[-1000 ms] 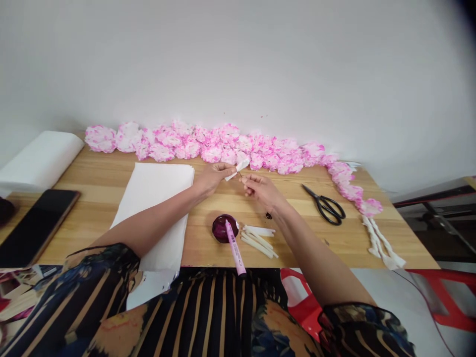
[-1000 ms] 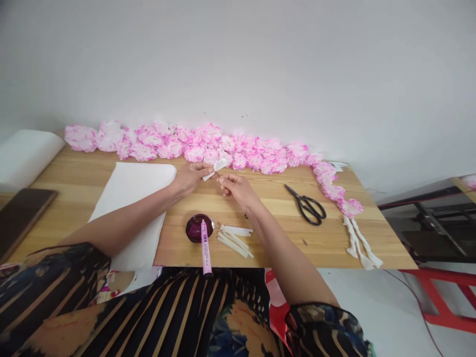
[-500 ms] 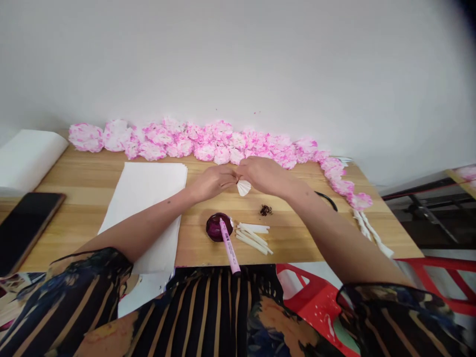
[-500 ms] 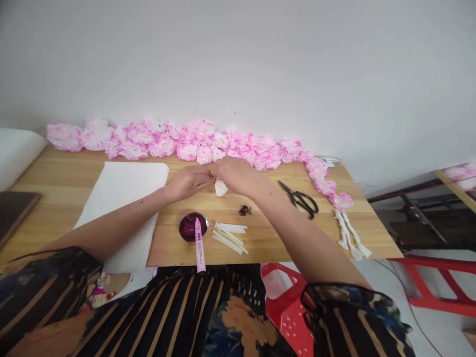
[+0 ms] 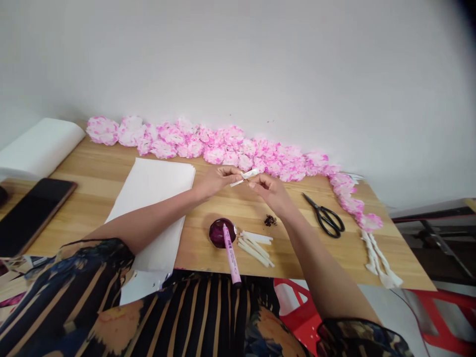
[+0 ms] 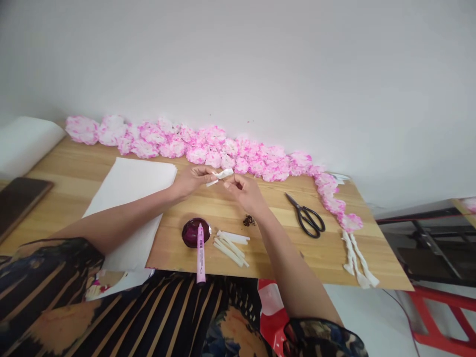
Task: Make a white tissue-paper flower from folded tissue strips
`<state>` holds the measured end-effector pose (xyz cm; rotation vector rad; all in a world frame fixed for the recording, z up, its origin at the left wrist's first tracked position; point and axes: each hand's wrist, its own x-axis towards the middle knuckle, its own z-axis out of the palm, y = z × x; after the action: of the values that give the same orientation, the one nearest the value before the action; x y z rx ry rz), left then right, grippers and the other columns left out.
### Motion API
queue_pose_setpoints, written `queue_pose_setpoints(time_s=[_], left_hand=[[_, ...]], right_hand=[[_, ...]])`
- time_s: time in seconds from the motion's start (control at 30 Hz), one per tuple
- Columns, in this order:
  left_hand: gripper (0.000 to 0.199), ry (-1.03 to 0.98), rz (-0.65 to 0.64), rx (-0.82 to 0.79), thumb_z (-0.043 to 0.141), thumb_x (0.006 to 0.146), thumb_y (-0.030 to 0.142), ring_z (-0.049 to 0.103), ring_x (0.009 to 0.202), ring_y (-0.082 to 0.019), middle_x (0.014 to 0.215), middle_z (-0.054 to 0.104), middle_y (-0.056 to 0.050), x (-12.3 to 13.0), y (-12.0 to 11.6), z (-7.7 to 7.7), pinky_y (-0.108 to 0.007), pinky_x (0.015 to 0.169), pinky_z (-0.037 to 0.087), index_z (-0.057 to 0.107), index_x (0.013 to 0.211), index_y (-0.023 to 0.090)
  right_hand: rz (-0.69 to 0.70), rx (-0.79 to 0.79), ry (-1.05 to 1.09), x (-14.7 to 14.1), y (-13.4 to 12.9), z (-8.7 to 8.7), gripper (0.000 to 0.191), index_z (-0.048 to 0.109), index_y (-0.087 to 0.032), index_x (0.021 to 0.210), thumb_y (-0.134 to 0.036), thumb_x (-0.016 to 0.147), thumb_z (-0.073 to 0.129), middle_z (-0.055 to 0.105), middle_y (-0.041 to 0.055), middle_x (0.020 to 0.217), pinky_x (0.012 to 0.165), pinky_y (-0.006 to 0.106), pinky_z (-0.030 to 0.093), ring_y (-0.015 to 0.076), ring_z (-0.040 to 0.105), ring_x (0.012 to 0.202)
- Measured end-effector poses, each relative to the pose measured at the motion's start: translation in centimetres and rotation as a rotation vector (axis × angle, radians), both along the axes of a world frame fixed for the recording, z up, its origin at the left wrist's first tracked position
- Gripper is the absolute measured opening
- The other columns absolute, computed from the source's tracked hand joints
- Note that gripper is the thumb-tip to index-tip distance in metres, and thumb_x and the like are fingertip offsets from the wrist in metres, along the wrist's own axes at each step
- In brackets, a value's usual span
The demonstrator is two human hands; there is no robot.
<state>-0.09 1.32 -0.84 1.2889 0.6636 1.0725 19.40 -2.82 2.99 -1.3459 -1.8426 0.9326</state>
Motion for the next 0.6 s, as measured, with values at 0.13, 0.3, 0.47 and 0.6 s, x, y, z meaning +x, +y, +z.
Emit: queue_pose_setpoints(time_s=[0.13, 0.3, 0.47, 0.6], left_hand=[[0.029, -0.049, -0.021, -0.088, 0.083, 0.067, 0.04, 0.058, 0.069, -0.011, 0.072, 0.069, -0.002, 0.2, -0.1, -0.1, -0.024, 0.071, 0.043, 0.073, 0.073, 0.013], [0.028, 0.039, 0.076, -0.119, 0.082, 0.066, 0.038, 0.06, 0.071, -0.012, 0.074, 0.071, -0.003, 0.1, 0.1, 0.0, -0.026, 0.073, 0.045, 0.073, 0.073, 0.012], [0.027, 0.183, 0.153, -0.069, 0.078, 0.07, 0.038, 0.062, 0.075, -0.014, 0.081, 0.074, -0.005, 0.0, 0.2, -0.3, -0.026, 0.074, 0.045, 0.076, 0.078, 0.012], [0.026, 0.235, 0.164, 0.013, 0.073, 0.075, 0.038, 0.062, 0.078, -0.015, 0.085, 0.074, -0.005, 0.1, 0.1, -0.6, -0.027, 0.075, 0.044, 0.076, 0.082, 0.013]], right_hand=[[-0.036, 0.227, -0.204, -1.4, -1.2, -0.4, 0.015, 0.053, -0.021, 0.072, -0.028, 0.085, 0.053, 0.056, 0.0004, 0.069, 0.064, 0.03, 0.032, 0.0155, 0.048, 0.066], [-0.111, 0.343, -0.33, -2.1, -1.1, -1.4, 0.014, 0.061, -0.02, 0.083, -0.024, 0.091, 0.049, 0.064, 0.0052, 0.084, 0.07, 0.032, 0.036, 0.02, 0.056, 0.079], [-0.181, 0.365, -0.394, -1.8, -0.8, -1.4, 0.018, 0.069, -0.021, 0.088, -0.027, 0.095, 0.053, 0.068, 0.0056, 0.087, 0.07, 0.032, 0.04, 0.0208, 0.059, 0.08], [-0.233, 0.513, -0.479, -2.1, -0.9, -1.9, 0.018, 0.071, -0.022, 0.089, -0.027, 0.095, 0.055, 0.069, 0.0067, 0.09, 0.071, 0.032, 0.041, 0.0219, 0.062, 0.086]])
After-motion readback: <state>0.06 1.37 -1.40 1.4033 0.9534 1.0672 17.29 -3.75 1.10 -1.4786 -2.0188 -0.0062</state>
